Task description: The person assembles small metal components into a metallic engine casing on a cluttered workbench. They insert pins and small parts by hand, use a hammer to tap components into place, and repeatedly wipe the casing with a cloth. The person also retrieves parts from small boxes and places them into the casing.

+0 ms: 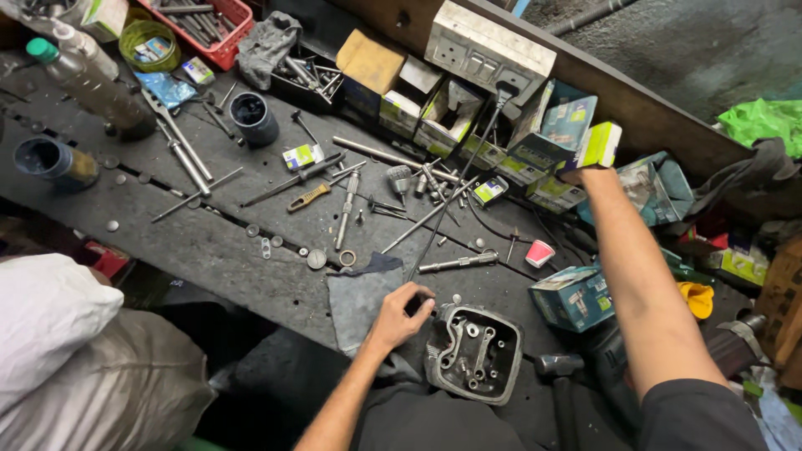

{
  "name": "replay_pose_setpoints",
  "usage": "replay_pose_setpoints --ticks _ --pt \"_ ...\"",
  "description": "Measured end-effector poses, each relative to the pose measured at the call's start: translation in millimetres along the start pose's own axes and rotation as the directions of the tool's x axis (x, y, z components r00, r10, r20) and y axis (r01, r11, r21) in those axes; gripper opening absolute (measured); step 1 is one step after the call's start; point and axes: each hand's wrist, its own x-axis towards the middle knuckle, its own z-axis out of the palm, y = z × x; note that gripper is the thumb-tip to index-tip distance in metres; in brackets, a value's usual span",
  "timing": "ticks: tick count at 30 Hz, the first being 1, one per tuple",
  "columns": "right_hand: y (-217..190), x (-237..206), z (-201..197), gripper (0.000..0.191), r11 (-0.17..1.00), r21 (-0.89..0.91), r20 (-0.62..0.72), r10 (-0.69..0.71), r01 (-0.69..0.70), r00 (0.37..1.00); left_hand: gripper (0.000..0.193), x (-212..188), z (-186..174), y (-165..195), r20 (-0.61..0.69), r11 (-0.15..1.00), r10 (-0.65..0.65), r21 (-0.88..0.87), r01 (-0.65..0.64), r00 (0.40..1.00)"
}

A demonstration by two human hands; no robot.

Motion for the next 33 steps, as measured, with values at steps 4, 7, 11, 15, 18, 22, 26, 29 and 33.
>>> replay_pose_setpoints --ticks 4,7,11,15,18,22,26,29,33 --pt "-4 11 1 0.042 1.000 0.009 -0.049 -0.006 0.006 0.999 0.015 -1 0 0 -0.005 0.999 -0.046 0.004 0.046 0.999" --pt "-7 11 -1 0.041 1.000 0.012 -0.082 -0.008 0.009 0.997 0.014 -1 0 -2 -0.012 1.000 -0.002 0.002 0.002 1.000" --pt "-8 8 -2 0.040 1.000 0.006 -0.089 -0.009 0.009 0.996 0.016 -1 1 -3 -0.011 1.000 -0.010 0.000 0.010 1.000" --pt "-8 6 -4 0.039 1.000 0.008 -0.097 -0.016 0.016 0.995 0.016 -1 1 -2 -0.005 0.999 -0.034 0.003 0.034 0.999" --pt "-6 3 -3 0.039 1.000 0.011 -0.096 -0.019 0.020 0.995 0.017 0 0 -1 -0.007 1.000 -0.022 0.010 0.022 1.000" --pt "0 -4 2 0.038 1.000 0.017 -0.090 -0.022 0.024 0.996 0.016 0 0 -1 -0.004 1.000 -0.019 0.012 0.019 1.000" --pt "5 -10 7 0.037 0.999 0.034 -0.097 -0.032 0.035 0.995 0.016 0 0 1 -0.014 1.000 -0.021 0.013 0.021 1.000" --pt "7 -9 7 0.035 0.997 -0.002 -0.094 -0.078 0.078 0.992 0.017 0 0 2 -0.003 0.996 -0.089 0.014 0.089 0.996" --pt "5 -3 6 0.035 0.997 -0.072 -0.030 -0.043 0.041 0.999 0.017 1 0 2 -0.004 0.998 -0.069 0.012 0.069 0.998"
